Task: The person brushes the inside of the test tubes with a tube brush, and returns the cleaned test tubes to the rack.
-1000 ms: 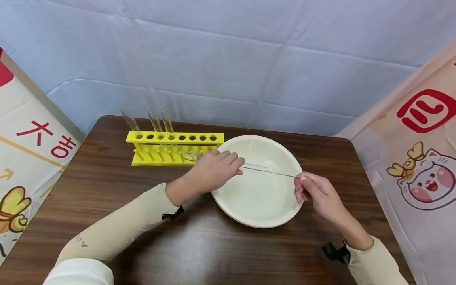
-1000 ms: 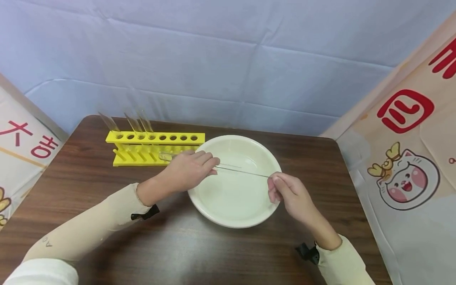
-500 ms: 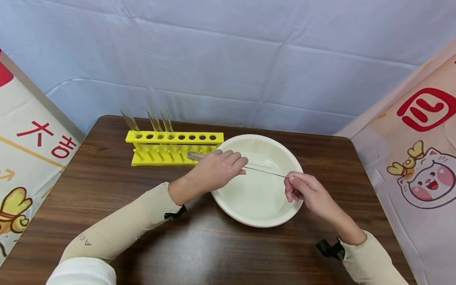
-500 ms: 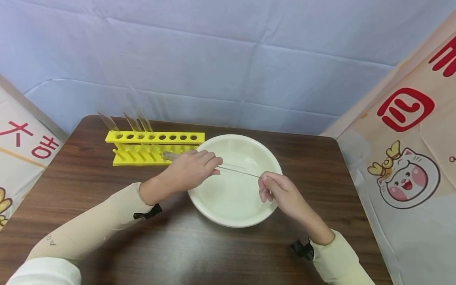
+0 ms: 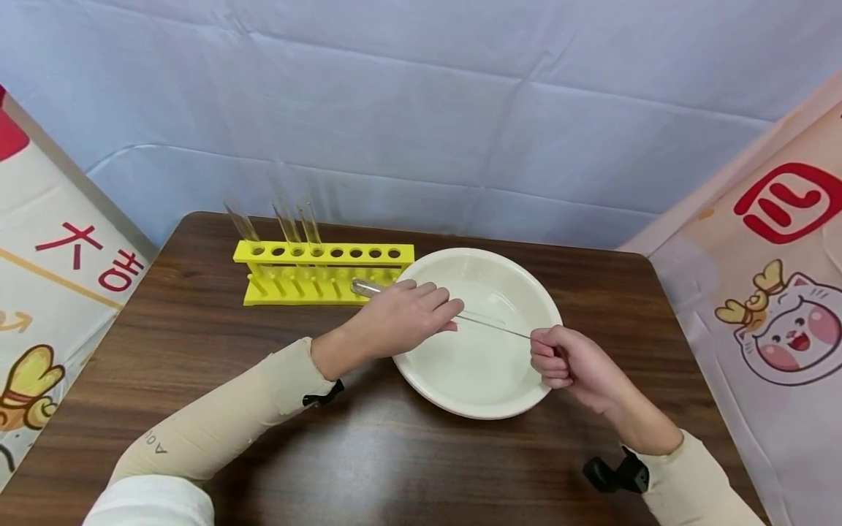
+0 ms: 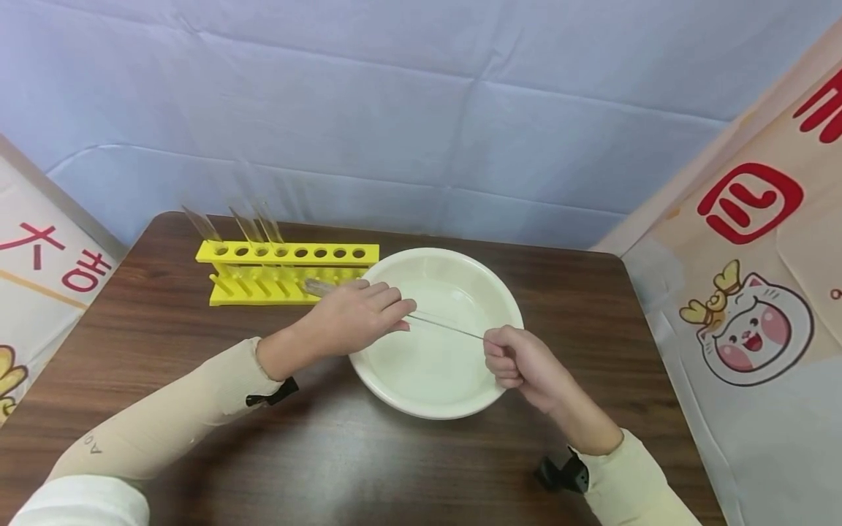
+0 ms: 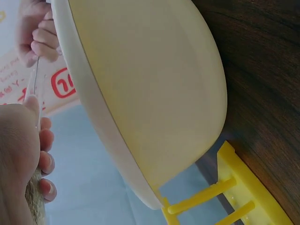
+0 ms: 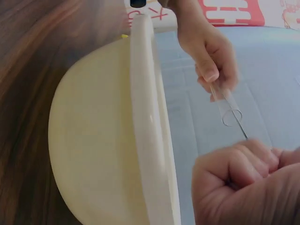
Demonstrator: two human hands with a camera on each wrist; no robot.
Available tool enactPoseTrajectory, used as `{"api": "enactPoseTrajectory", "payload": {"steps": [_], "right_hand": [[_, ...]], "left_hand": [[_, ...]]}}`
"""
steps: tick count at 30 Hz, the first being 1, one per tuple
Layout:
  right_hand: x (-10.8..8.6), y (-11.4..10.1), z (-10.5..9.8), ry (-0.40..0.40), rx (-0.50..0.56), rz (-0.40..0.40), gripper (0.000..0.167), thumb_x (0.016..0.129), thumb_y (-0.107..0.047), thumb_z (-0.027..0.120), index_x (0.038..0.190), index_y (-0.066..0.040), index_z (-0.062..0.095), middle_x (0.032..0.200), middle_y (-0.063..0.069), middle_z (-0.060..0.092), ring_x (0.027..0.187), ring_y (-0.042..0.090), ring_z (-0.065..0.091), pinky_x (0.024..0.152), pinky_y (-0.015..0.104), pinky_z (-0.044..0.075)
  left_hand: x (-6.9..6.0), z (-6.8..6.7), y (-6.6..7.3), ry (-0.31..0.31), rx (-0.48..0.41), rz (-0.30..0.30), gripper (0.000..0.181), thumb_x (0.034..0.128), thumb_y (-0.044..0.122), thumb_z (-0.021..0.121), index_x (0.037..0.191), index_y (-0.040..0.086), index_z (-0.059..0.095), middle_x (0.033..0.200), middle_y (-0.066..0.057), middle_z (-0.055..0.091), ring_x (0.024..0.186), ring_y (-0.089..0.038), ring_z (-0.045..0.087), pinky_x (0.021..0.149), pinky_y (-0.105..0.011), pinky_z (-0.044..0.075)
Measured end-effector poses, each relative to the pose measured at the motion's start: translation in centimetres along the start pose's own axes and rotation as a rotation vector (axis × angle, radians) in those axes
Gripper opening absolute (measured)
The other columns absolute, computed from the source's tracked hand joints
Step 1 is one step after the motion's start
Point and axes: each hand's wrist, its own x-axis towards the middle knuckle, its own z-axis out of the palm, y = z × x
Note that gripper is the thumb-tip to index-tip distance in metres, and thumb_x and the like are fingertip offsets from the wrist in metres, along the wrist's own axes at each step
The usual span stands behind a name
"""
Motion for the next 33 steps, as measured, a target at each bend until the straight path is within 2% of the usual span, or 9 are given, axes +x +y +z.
{"api": "enactPoseTrajectory", "payload": {"steps": [3, 10, 15, 19, 22, 26, 30, 33], "right_hand": [[0.1, 0.1, 0.2, 0.06, 0.005, -0.015, 0.031, 0.099, -0.004, 0.021, 0.071, -0.012, 0.033, 0.063, 0.0, 0.016, 0.054, 0.018, 0.008, 0.051, 0.03, 0.003], [0.2, 0.6, 0.8, 0.2, -0.101, -0.076, 0.025, 0.093, 0.0, 0.025, 0.071, -0.01, 0.031, 0.061, 0.001, 0.019, 0.053, 0.019, 0.01, 0.051, 0.034, 0.005], [0.0, 0.9, 0.7, 0.215, -0.154, -0.147, 0.023, 0.092, 0.003, 0.027, 0.071, -0.006, 0.029, 0.061, 0.003, 0.019, 0.052, 0.021, 0.011, 0.05, 0.035, 0.006], [-0.1, 1.1, 0.3, 0.235, -0.259, -0.225, 0.023, 0.092, 0.007, 0.029, 0.071, -0.002, 0.028, 0.062, 0.007, 0.02, 0.052, 0.025, 0.013, 0.048, 0.037, 0.009], [-0.1, 1.2, -0.1, 0.285, -0.379, -0.292, 0.024, 0.092, 0.01, 0.032, 0.07, 0.001, 0.031, 0.064, 0.01, 0.023, 0.053, 0.028, 0.016, 0.048, 0.037, 0.014], [-0.5, 1.3, -1.2, 0.355, -0.612, -0.375, 0.025, 0.092, 0.014, 0.035, 0.072, 0.004, 0.045, 0.062, 0.009, 0.028, 0.052, 0.026, 0.024, 0.045, 0.035, 0.023], [-1.0, 1.8, -2.5, 0.368, -0.905, -0.526, 0.029, 0.091, 0.019, 0.044, 0.08, -0.004, 0.058, 0.062, -0.002, 0.039, 0.052, 0.012, 0.035, 0.046, 0.029, 0.032], [-1.3, 1.9, -3.2, 0.357, -1.1, -0.67, 0.031, 0.086, 0.021, 0.053, 0.084, -0.008, 0.063, 0.07, -0.005, 0.05, 0.058, 0.004, 0.042, 0.05, 0.023, 0.035]], "left_hand": [[0.0, 0.0, 0.0, 0.001, -0.008, 0.011, 0.021, 0.1015, 0.031, 0.065, 0.109, 0.011, 0.062, 0.086, 0.0, 0.062, 0.075, -0.018, 0.064, 0.059, -0.027, 0.049], [-0.2, 0.2, -0.2, -0.019, -0.028, 0.0, 0.022, 0.1021, 0.032, 0.064, 0.107, 0.011, 0.062, 0.084, 0.0, 0.062, 0.072, -0.018, 0.063, 0.059, -0.028, 0.051], [-0.3, 0.3, -0.4, -0.02, -0.037, 0.006, 0.022, 0.1021, 0.032, 0.064, 0.106, 0.011, 0.061, 0.082, 0.0, 0.06, 0.069, -0.018, 0.062, 0.059, -0.028, 0.051], [-0.5, 0.4, -0.6, -0.037, -0.044, 0.0, 0.023, 0.1011, 0.032, 0.065, 0.106, 0.01, 0.061, 0.083, 0.0, 0.061, 0.069, -0.018, 0.062, 0.06, -0.029, 0.053], [-0.8, 0.4, -0.9, -0.06, -0.044, -0.019, 0.025, 0.1016, 0.033, 0.064, 0.108, 0.009, 0.062, 0.085, -0.001, 0.062, 0.072, -0.018, 0.063, 0.062, -0.03, 0.054], [-1.3, 0.1, -1.4, -0.073, -0.051, -0.04, 0.025, 0.1024, 0.032, 0.063, 0.11, 0.008, 0.062, 0.087, -0.001, 0.063, 0.074, -0.017, 0.064, 0.062, -0.03, 0.054], [-1.7, 0.1, -1.8, -0.079, -0.067, -0.045, 0.025, 0.1022, 0.032, 0.063, 0.11, 0.008, 0.062, 0.088, -0.001, 0.064, 0.075, -0.017, 0.064, 0.063, -0.03, 0.055], [-2.0, 0.1, -2.0, -0.085, -0.077, -0.048, 0.024, 0.1016, 0.031, 0.064, 0.11, 0.009, 0.063, 0.089, -0.001, 0.064, 0.076, -0.016, 0.065, 0.065, -0.031, 0.056]]}}
